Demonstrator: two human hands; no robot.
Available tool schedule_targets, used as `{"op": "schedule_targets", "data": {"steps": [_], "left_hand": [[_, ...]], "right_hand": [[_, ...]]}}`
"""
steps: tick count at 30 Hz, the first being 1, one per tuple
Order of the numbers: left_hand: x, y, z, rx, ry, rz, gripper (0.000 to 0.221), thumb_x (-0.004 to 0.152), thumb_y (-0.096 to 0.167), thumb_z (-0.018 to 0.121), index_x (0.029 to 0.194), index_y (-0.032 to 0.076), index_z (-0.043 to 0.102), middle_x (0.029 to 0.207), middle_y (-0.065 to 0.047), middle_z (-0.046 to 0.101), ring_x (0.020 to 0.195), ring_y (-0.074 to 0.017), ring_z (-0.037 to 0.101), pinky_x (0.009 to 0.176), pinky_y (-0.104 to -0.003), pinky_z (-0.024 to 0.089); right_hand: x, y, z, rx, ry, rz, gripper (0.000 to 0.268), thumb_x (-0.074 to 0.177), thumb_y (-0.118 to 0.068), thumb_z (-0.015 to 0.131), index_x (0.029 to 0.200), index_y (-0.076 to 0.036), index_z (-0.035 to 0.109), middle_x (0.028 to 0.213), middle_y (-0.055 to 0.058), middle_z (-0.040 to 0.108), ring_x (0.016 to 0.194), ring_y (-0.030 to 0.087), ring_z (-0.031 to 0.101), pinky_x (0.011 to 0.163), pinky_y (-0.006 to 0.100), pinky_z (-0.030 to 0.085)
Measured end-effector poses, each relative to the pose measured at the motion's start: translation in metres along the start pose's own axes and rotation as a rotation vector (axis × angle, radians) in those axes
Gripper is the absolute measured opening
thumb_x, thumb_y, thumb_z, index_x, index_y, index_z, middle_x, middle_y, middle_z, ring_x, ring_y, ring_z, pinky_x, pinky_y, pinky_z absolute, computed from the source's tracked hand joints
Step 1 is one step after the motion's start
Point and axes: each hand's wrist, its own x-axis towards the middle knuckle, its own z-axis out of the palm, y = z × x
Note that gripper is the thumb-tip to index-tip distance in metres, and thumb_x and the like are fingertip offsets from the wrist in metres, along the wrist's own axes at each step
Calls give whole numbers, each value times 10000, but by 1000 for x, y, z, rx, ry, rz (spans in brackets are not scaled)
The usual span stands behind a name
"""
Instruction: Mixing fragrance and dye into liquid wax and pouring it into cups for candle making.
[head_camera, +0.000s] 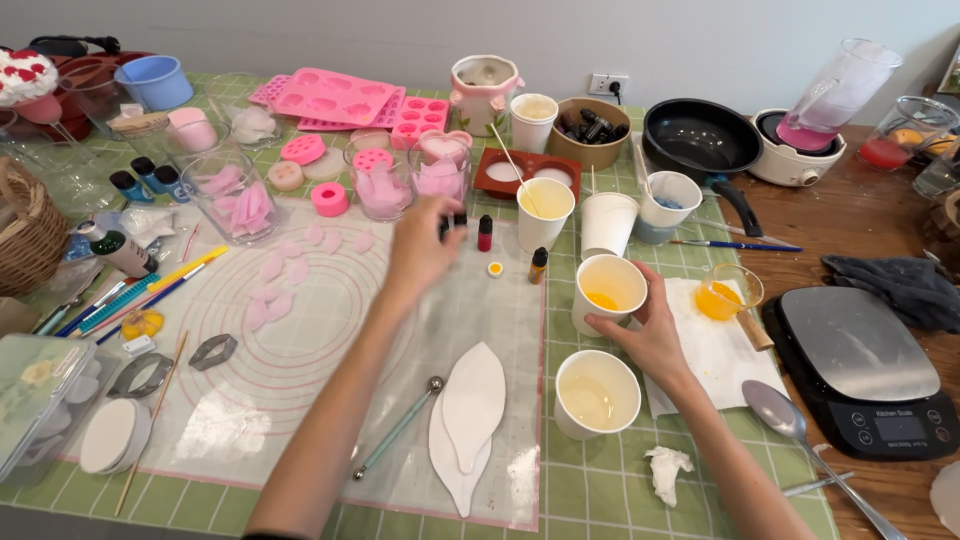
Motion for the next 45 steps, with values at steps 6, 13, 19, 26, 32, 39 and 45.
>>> {"op": "schedule_targets", "data": {"steps": [6,13,19,26,32,39,45], "left_hand": [[56,-57,19,294,-121,-264,314,747,146,813,1040,59,741,1018,-149,738,1001,-322,689,842,-443,535],[61,-98,36,393,-154,-354,174,713,117,821,861,30,789,889,-217,743,891,-378,724,771,-469,562],[48,-30,-34,102,18,-246,185,798,71,785,980,42,781,859,-153,765,796,-268,742,726,-399,575],[-36,109,-51,-899,-446,-103,326,1034,22,592,1358,58,605,1109,-46,664,1038,-168,712,892,-298,596],[-103,194,-58,-1300,-610,-180,508,1028,88,624,1460,80,358,1102,-71,613,924,-261,752,818,-337,609],[-159,200,-35,-1390,-501,-223,480,1041,243,638,1409,53,394,1072,-90,652,853,-202,708,748,-337,600],[-194,227,-48,-799,-605,-269,333,1063,267,585,1314,49,568,847,-116,649,721,-217,646,656,-332,510]], "right_hand": [[-5,-20,-24,-208,-131,-59,1274,661,-86,899,1599,-70,37,1572,214,347,1418,285,418,1152,455,373],[-31,-68,-57,-275,16,-156,1084,760,27,699,1634,-95,71,1604,224,336,1452,318,439,1147,473,426],[-46,-119,-56,-177,122,-192,596,933,18,645,1493,7,441,1352,162,623,1287,230,610,1109,377,489],[-44,-159,-7,78,-74,-148,356,1020,-78,587,1361,23,596,1043,69,720,1013,132,690,933,277,553],[-58,-186,10,187,-253,-54,369,1010,-104,630,1365,-2,639,901,25,640,828,81,610,767,248,521],[-94,-168,-1,132,-277,78,217,987,-104,649,1126,30,748,897,34,716,768,84,574,675,248,497],[-137,-159,-2,81,-66,106,198,964,-107,630,1092,7,729,874,21,708,766,83,605,683,250,510]]}}
